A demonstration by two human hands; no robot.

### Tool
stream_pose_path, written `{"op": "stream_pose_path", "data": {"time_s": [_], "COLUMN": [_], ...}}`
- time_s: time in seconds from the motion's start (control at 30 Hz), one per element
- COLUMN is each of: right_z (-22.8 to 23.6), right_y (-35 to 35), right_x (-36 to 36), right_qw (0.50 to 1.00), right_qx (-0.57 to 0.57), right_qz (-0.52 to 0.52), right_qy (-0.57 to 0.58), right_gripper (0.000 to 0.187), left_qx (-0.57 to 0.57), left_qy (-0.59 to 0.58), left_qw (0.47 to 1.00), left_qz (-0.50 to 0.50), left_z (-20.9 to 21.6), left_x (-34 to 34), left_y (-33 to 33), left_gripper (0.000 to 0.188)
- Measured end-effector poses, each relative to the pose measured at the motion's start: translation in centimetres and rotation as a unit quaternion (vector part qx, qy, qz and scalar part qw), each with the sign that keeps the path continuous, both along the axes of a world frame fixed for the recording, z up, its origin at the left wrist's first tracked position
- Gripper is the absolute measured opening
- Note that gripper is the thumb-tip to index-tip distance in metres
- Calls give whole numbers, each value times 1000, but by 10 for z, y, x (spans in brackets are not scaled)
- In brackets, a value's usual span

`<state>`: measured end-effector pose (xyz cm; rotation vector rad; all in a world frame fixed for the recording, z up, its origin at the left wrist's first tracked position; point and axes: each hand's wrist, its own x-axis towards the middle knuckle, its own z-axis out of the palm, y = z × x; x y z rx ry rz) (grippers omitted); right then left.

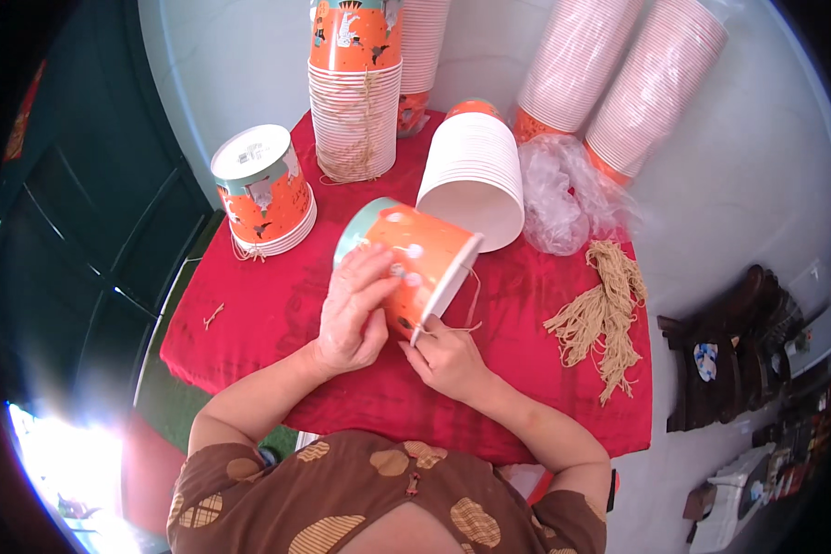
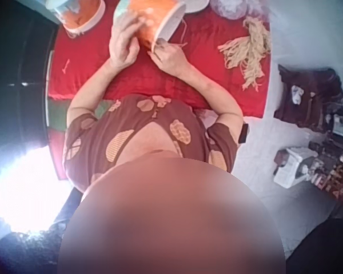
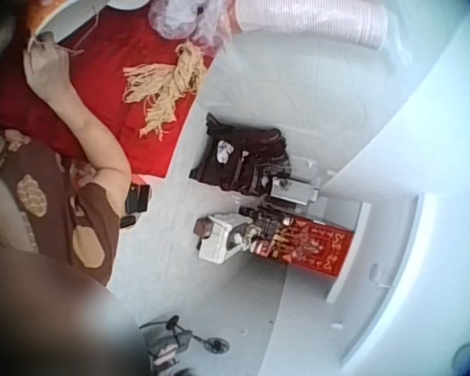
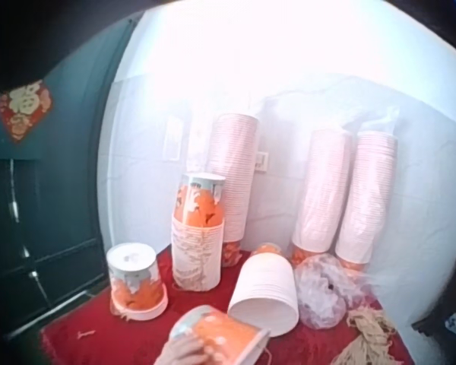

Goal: Attaching strings to paper buckets.

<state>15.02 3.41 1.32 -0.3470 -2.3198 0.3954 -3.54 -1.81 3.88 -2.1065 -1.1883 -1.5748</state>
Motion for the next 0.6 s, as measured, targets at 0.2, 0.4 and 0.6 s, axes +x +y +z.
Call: {"op": "stream_pose_path", "data": {"time_s": [0.2, 0.4, 0.6], "right_z": [12, 22, 18], "right_y": [-7, -10, -16], "right_x": [6, 21, 15], "right_qw": [999, 994, 966], "right_qx": [20, 28, -218], "right_qz": [-40, -33, -30], "right_qy": [20, 101, 133], "right_gripper": [12, 16, 22], "left_qx": [-50, -45, -45], "left_qy": [43, 18, 11], "left_qw": [998, 999, 998], "left_qz": [2, -17, -44], "left_z": [-2, -4, -9], "left_x": [8, 9, 11], "left_y": [1, 0, 2], "left_gripper": [52, 45, 43]}}
